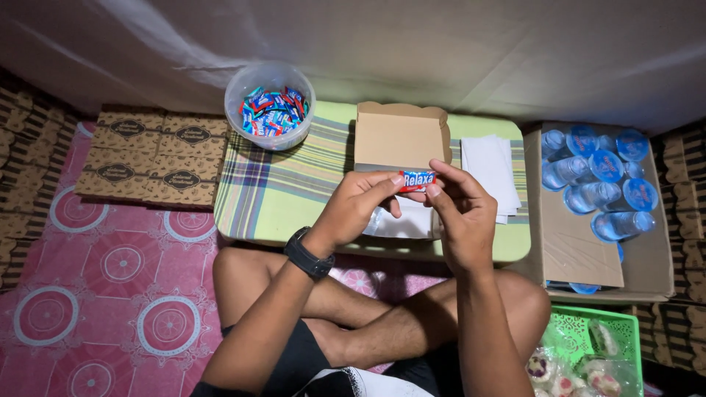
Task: A person is seen packing a cardboard snack box with a napkin, a cup of water, candies, and a packaged snack.
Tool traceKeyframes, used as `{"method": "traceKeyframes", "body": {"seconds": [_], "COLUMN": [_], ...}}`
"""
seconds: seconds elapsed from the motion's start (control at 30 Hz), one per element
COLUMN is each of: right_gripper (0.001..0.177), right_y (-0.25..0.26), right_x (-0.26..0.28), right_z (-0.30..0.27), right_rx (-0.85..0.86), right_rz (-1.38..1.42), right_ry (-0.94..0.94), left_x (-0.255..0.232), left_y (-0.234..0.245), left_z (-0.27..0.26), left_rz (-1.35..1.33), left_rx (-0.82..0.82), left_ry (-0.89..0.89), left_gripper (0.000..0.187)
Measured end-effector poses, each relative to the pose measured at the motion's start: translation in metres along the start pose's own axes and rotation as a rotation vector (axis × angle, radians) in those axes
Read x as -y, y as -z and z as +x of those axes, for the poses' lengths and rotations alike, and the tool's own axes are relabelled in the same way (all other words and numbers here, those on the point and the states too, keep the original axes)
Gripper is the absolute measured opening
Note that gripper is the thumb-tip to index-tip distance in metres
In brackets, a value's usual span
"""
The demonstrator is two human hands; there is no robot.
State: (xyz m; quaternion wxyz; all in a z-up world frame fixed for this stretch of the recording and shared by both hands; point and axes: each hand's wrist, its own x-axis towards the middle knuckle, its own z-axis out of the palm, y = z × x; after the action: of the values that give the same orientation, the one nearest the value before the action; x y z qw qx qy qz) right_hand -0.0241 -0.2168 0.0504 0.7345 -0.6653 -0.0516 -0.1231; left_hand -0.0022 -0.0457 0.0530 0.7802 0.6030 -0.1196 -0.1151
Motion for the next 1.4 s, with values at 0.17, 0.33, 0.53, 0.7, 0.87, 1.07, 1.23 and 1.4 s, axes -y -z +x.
{"method": "traceKeyframes", "body": {"seconds": [0.17,0.33,0.53,0.7,0.87,1.07,1.23,1.4], "right_gripper": [0.029,0.011,0.021,0.022,0.028,0.020,0.025,0.017], "right_y": [0.003,-0.004,-0.016,-0.018,-0.014,-0.007,-0.010,-0.003], "right_x": [-0.012,-0.016,-0.037,-0.031,-0.015,-0.019,-0.022,-0.016], "right_z": [-0.003,-0.006,-0.017,-0.021,-0.008,-0.005,-0.008,-0.004], "right_rx": [-0.079,-0.279,-0.247,-0.107,-0.057,-0.069,-0.116,-0.101], "right_rz": [-0.052,-0.297,-0.675,-0.629,-0.310,-0.183,-0.058,-0.245], "right_ry": [0.014,0.180,0.724,0.666,0.365,0.147,0.019,0.171], "left_x": [-0.001,-0.017,0.027,0.017,-0.025,-0.041,-0.029,-0.014], "left_y": [0.000,-0.016,-0.019,0.005,0.007,0.006,0.007,0.015], "left_z": [-0.002,-0.013,-0.019,-0.013,-0.013,-0.010,-0.011,-0.007], "left_rz": [0.112,0.541,0.080,0.344,0.567,0.634,0.514,0.352], "left_rx": [-0.027,-0.214,-0.183,-0.116,-0.025,-0.084,-0.176,-0.172], "left_ry": [0.003,-0.218,-0.050,-0.246,-0.349,-0.410,-0.279,-0.180], "left_gripper": [0.031,0.060,0.039,0.023,0.024,0.027,0.026,0.028]}}
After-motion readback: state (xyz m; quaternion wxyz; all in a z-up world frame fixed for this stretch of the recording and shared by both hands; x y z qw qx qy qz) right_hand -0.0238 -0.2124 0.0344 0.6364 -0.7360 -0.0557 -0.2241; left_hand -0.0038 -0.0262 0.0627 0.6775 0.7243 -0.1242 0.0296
